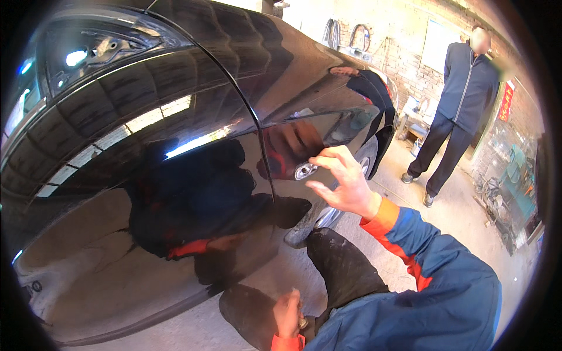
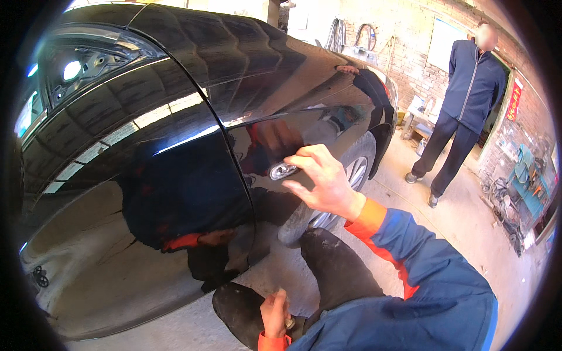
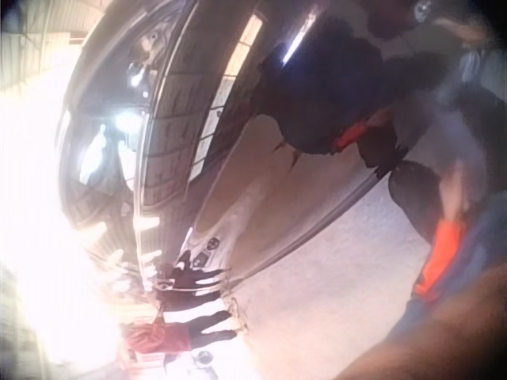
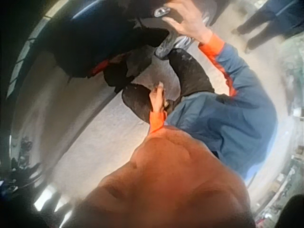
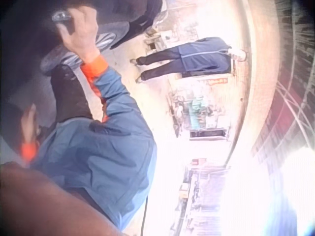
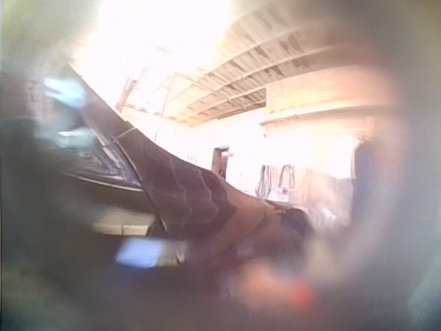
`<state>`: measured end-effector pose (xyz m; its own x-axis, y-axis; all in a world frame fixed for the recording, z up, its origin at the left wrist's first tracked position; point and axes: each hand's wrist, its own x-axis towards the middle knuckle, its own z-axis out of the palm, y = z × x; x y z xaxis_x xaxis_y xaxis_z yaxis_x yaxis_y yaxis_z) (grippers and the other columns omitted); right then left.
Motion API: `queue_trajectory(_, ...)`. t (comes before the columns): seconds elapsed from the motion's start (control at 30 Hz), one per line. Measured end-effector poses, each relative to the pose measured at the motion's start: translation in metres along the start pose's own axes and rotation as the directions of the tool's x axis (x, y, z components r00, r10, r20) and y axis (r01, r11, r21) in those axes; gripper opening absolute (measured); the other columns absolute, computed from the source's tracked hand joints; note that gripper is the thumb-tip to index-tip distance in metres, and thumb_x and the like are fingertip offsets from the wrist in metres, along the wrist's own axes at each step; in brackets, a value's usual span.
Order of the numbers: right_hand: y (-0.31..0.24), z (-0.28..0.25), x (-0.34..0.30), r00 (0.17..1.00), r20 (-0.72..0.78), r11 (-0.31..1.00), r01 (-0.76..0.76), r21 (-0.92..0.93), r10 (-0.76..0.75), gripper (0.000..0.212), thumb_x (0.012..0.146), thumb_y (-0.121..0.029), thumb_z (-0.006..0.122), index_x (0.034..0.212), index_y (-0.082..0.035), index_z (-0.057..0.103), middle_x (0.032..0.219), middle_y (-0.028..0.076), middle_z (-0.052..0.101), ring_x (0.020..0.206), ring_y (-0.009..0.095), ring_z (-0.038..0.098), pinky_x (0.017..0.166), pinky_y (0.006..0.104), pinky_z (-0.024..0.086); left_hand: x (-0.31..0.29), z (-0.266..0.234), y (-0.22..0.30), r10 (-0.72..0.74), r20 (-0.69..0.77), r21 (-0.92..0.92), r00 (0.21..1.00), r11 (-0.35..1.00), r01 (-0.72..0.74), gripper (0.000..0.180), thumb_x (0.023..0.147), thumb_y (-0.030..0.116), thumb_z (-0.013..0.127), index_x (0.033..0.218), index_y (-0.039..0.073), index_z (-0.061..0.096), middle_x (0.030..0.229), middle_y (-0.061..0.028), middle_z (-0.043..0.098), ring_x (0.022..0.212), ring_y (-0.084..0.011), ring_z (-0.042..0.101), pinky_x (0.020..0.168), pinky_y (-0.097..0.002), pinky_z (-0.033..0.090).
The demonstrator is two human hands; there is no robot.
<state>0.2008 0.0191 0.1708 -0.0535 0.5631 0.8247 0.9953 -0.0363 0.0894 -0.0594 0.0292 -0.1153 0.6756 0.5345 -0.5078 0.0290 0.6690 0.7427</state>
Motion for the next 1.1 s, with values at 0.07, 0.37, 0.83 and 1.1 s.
queue_trajectory(0.07,0.001,0.004,0.003,0.997,0.009,0.997,0.076,-0.01,-0.076,0.046,0.072,-0.011,0.089,0.113,-0.008,0.069,0.108,0.012,0.063,0.096,0.032,0.064,0.081,0.0402,0.055,0.0,0.002,0.0,0.012,0.006,0.02,1.0,1.0,-0.012,0.035,0.099,0.029,0.072,0.108,-0.004,0.067,0.077,-0.0052,0.063,0.048,-0.0107,0.051,0.044,-0.0248,0.041)
queue_trajectory(0.37,0.011,0.01,0.017,0.972,-0.023,0.972,0.234,0.007,-0.234,0.039,0.071,-0.011,0.088,0.105,-0.008,0.07,0.098,0.006,0.065,0.087,0.028,0.064,0.076,0.0377,0.054,-0.004,0.012,0.008,0.016,-0.024,0.037,1.0,0.999,-0.015,0.031,0.098,0.029,0.073,0.097,-0.001,0.063,0.071,-0.0019,0.058,0.048,-0.0084,0.047,0.043,-0.0262,0.04)
queue_trajectory(0.83,0.051,-0.006,0.0,0.977,-0.039,0.975,0.214,0.066,-0.212,0.039,0.072,-0.02,0.092,0.105,-0.01,0.073,0.095,0.007,0.066,0.086,0.029,0.065,0.076,0.0382,0.054,0.002,0.016,0.004,0.005,-0.068,0.166,0.998,0.986,0.007,0.035,0.099,0.029,0.071,0.11,-0.004,0.067,0.077,-0.0057,0.063,0.046,-0.0107,0.05,0.043,-0.0263,0.04)
queue_trajectory(1.1,0.055,0.011,-0.009,0.97,-0.15,0.976,0.205,0.079,-0.191,0.037,0.072,-0.018,0.091,0.103,-0.008,0.072,0.091,0.007,0.064,0.081,0.028,0.063,0.072,0.0383,0.052,0.005,0.017,0.001,-0.023,-0.129,0.208,0.991,0.977,0.049,0.034,0.098,0.028,0.072,0.109,-0.004,0.069,0.076,-0.0059,0.064,0.046,-0.0112,0.05,0.042,-0.0277,0.039)
